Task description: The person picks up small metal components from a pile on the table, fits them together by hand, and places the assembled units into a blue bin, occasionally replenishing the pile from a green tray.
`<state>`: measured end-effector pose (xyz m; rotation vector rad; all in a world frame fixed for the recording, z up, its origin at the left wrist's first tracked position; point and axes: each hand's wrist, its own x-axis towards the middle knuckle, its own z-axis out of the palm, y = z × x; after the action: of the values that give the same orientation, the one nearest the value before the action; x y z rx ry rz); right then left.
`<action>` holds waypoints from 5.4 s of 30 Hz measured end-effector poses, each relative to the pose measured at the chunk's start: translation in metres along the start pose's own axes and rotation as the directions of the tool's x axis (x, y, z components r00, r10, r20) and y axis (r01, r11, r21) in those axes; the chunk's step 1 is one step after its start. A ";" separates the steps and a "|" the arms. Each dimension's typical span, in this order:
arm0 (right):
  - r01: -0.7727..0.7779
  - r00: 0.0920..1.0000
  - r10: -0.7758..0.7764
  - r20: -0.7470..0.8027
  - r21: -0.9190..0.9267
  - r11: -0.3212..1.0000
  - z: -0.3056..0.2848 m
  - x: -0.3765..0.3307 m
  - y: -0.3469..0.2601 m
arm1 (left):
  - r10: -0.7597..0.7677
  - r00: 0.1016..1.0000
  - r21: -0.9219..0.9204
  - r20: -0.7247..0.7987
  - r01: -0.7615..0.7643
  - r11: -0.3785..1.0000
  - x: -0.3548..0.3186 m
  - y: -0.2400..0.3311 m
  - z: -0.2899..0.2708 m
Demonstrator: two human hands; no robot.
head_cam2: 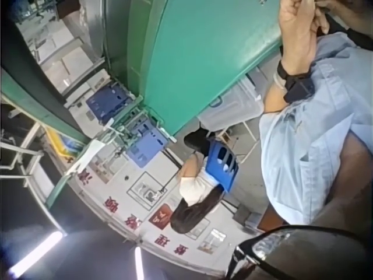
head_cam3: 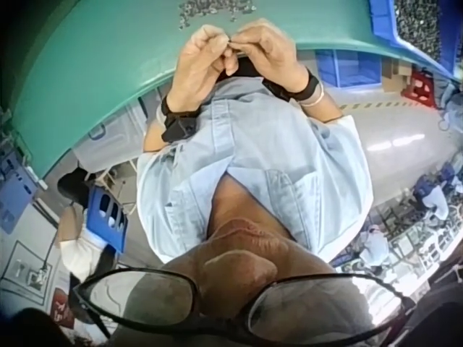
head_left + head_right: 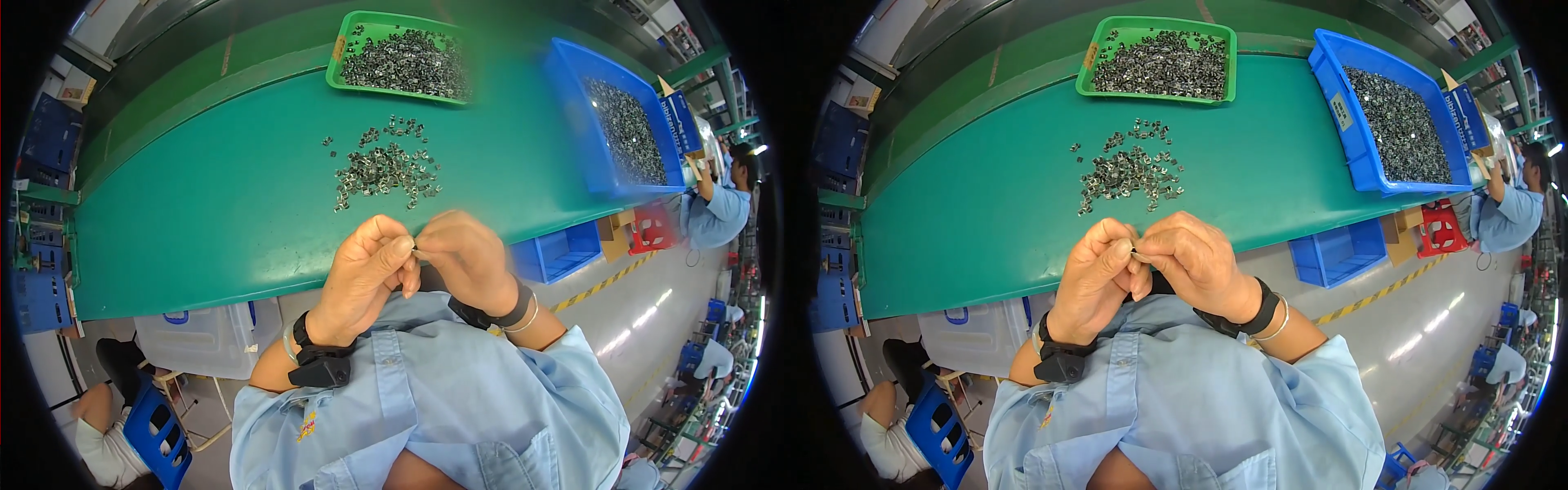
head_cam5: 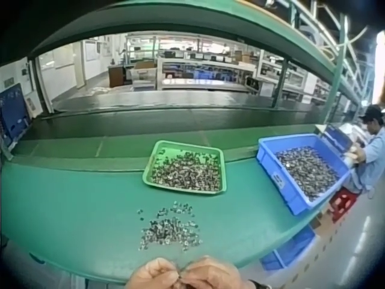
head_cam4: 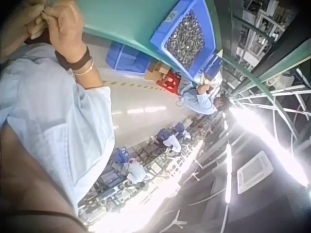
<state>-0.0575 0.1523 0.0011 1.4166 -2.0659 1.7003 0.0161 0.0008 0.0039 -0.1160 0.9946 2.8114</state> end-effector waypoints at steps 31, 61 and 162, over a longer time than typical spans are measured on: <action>-0.192 0.976 0.206 -0.078 0.153 0.969 0.003 -0.001 0.000 | 0.036 0.997 0.114 -0.071 -0.027 0.993 0.001 0.001 0.003; -0.234 0.968 0.182 -0.173 -0.361 0.903 -0.071 0.151 0.052 | 0.056 0.997 0.055 -0.045 -0.053 0.997 0.008 0.011 -0.021; -0.068 0.995 0.070 -0.069 0.028 0.997 0.003 0.009 0.006 | -0.013 1.000 -0.121 0.012 0.015 0.993 0.009 -0.002 -0.002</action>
<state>-0.0657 0.1445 0.0008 1.2871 -2.0859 1.7820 0.0076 0.0019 -0.0001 -0.1211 0.8172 2.8554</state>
